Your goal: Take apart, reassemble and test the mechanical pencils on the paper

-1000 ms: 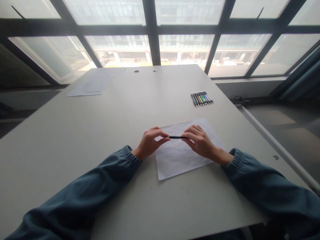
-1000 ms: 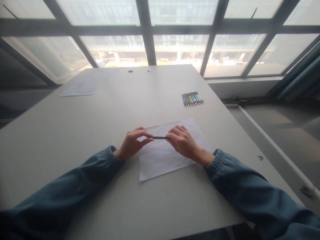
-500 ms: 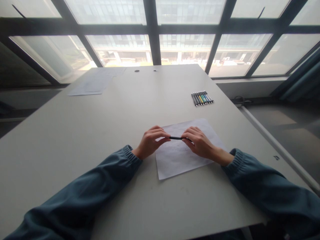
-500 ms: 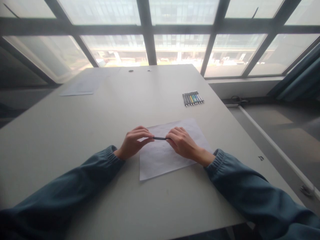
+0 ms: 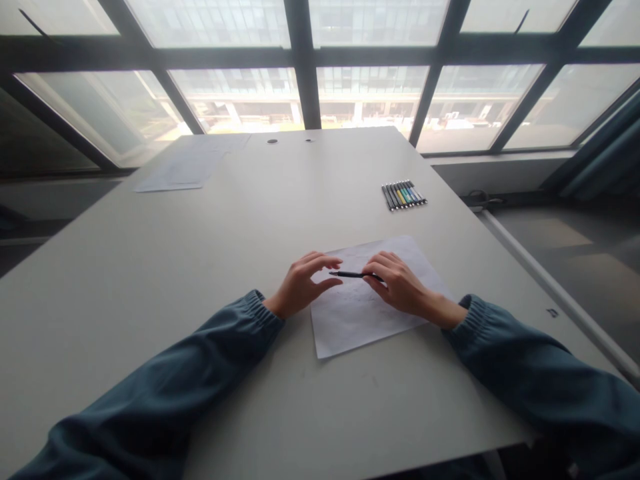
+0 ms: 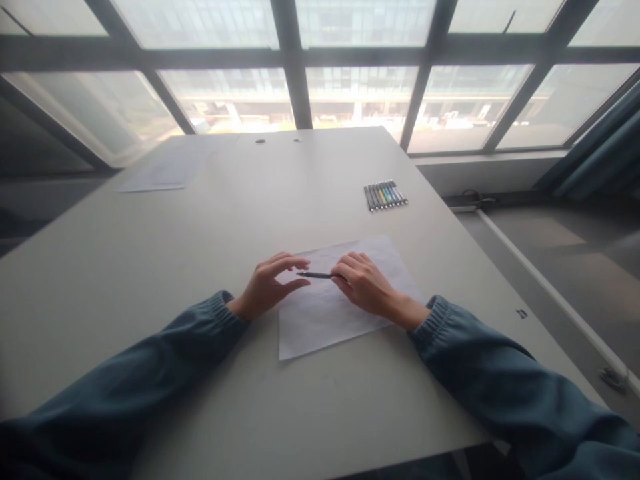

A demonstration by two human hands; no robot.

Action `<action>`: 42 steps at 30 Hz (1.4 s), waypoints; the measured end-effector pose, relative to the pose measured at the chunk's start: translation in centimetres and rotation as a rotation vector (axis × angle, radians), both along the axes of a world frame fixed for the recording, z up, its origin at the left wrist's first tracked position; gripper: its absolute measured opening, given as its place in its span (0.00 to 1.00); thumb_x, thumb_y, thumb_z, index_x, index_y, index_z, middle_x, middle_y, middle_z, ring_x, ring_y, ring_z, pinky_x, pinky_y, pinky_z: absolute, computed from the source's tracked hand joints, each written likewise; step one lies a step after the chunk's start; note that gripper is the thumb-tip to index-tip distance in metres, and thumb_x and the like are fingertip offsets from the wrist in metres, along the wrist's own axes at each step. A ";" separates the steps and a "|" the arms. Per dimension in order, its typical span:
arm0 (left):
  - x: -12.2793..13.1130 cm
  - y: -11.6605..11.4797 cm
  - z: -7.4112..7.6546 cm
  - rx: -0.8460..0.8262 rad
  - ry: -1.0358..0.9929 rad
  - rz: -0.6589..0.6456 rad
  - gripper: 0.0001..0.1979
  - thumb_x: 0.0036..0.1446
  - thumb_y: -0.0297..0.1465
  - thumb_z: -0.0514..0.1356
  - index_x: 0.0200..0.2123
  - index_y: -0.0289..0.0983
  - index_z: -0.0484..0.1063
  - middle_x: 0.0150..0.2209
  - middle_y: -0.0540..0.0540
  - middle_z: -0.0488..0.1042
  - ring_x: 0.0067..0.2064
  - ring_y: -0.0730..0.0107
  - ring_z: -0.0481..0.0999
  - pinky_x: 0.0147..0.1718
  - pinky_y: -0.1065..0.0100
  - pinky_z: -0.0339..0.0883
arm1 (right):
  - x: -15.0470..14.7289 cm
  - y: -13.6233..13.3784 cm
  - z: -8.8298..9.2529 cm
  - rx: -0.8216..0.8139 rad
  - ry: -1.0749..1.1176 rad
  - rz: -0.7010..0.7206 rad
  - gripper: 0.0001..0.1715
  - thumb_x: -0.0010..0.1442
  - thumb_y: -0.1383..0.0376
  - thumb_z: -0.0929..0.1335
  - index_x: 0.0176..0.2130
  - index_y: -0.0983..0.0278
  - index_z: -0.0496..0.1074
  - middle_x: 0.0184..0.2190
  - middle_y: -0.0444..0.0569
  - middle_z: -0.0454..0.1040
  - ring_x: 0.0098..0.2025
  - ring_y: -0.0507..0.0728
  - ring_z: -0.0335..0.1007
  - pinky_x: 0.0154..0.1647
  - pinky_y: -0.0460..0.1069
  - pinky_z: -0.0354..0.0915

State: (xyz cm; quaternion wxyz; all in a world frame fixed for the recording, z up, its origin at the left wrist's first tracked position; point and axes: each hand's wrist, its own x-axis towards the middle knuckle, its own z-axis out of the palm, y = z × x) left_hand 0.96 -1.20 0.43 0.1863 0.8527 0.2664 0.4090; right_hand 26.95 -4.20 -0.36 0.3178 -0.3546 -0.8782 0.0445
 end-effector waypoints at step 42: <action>0.1 0.0 -0.3 -0.085 -0.002 0.024 0.07 0.63 0.34 0.64 0.41 0.38 0.77 0.36 0.44 0.79 0.35 0.70 0.75 0.34 0.69 0.69 | 0.3 -0.1 -0.1 0.027 0.012 -0.019 0.06 0.69 0.65 0.65 0.42 0.62 0.72 0.39 0.52 0.74 0.41 0.60 0.65 0.44 0.56 0.62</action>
